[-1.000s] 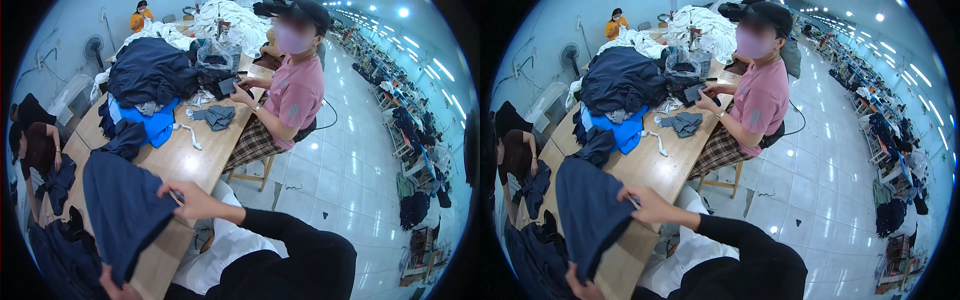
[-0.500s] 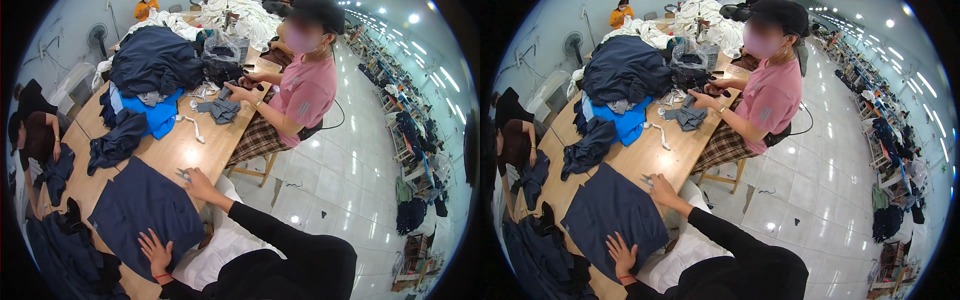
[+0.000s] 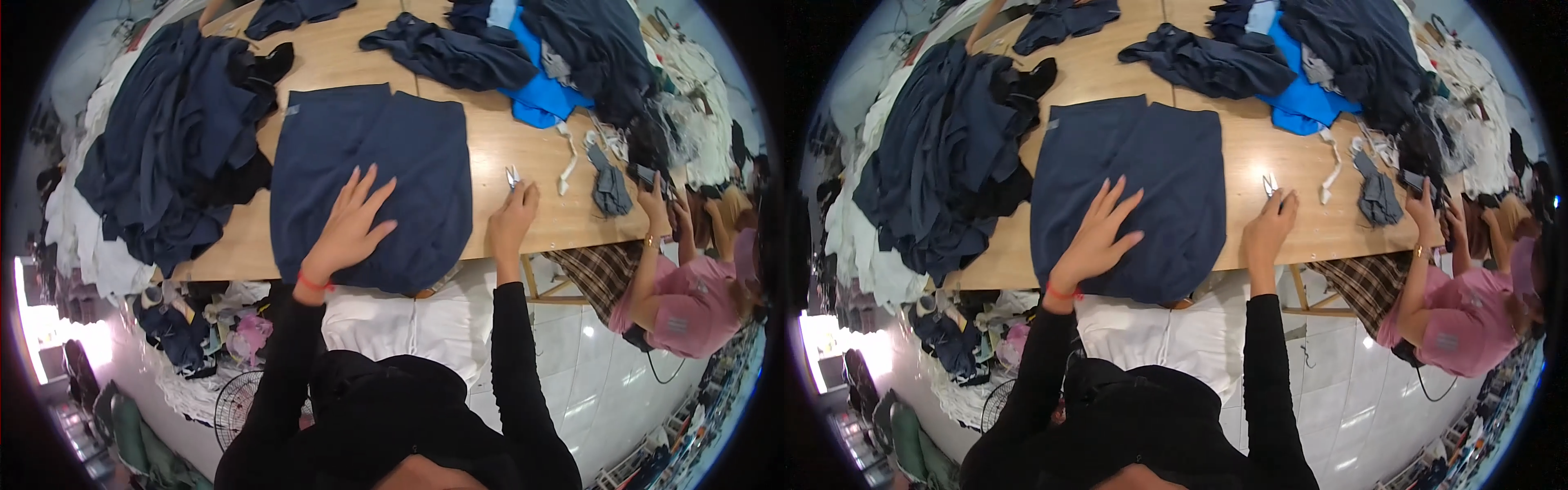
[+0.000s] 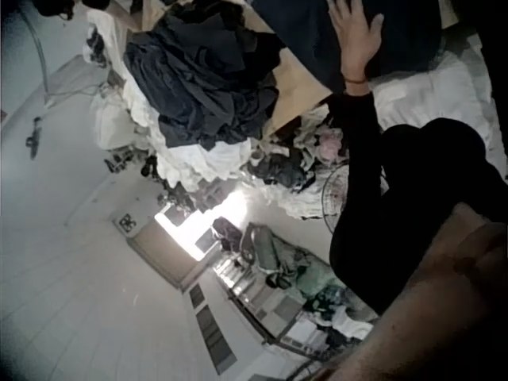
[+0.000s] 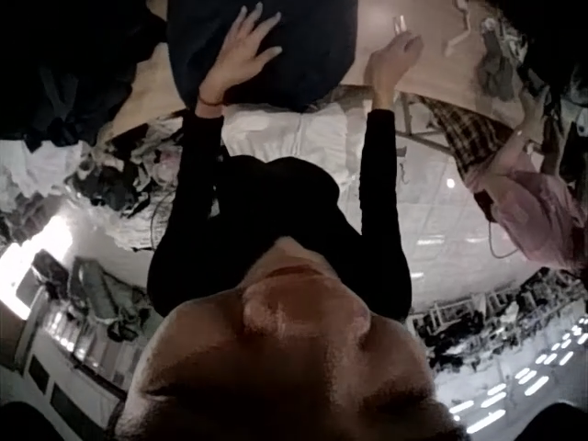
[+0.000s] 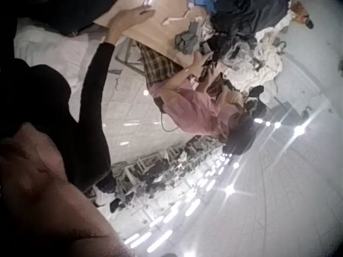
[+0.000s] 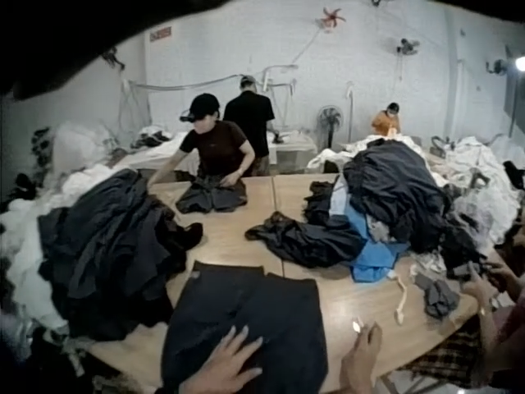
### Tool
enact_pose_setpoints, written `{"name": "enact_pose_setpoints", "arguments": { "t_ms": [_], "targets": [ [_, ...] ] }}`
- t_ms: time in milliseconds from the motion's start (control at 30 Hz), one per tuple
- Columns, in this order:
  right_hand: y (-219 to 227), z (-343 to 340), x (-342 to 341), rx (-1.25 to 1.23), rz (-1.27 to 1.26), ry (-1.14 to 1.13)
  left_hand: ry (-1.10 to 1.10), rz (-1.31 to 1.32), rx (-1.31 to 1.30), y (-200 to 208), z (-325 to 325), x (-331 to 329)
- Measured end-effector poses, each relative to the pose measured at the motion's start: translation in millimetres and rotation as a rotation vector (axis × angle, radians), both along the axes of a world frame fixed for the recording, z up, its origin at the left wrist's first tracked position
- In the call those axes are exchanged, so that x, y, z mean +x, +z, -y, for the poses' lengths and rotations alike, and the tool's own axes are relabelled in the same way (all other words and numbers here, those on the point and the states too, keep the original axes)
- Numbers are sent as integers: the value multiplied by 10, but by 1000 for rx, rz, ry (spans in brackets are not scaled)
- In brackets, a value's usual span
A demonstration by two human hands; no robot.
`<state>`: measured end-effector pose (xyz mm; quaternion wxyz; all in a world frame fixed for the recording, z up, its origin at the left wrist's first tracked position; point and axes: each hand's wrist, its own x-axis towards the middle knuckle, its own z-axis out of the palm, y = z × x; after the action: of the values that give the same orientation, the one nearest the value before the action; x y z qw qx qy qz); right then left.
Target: Trimming loose threads from athletic shorts using snips at a garment factory workbench.
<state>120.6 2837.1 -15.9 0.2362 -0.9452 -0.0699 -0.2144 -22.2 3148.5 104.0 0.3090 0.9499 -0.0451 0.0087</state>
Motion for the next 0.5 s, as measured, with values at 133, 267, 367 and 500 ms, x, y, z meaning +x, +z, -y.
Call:
{"name": "enact_pose_setpoints", "arguments": {
  "t_ms": [133,267,367,500],
  "targets": [
    [134,-132,-26,125,76,30,419,294,54,-634,-185,823],
    [115,9,-45,189,40,24,635,212,108,-678,-261,1399],
    [-10,212,-122,200,63,-47,472,567,-81,-505,-71,1333],
    [-65,350,-123,353,98,-108,154,771,10,283,-81,327]
  ]
}}
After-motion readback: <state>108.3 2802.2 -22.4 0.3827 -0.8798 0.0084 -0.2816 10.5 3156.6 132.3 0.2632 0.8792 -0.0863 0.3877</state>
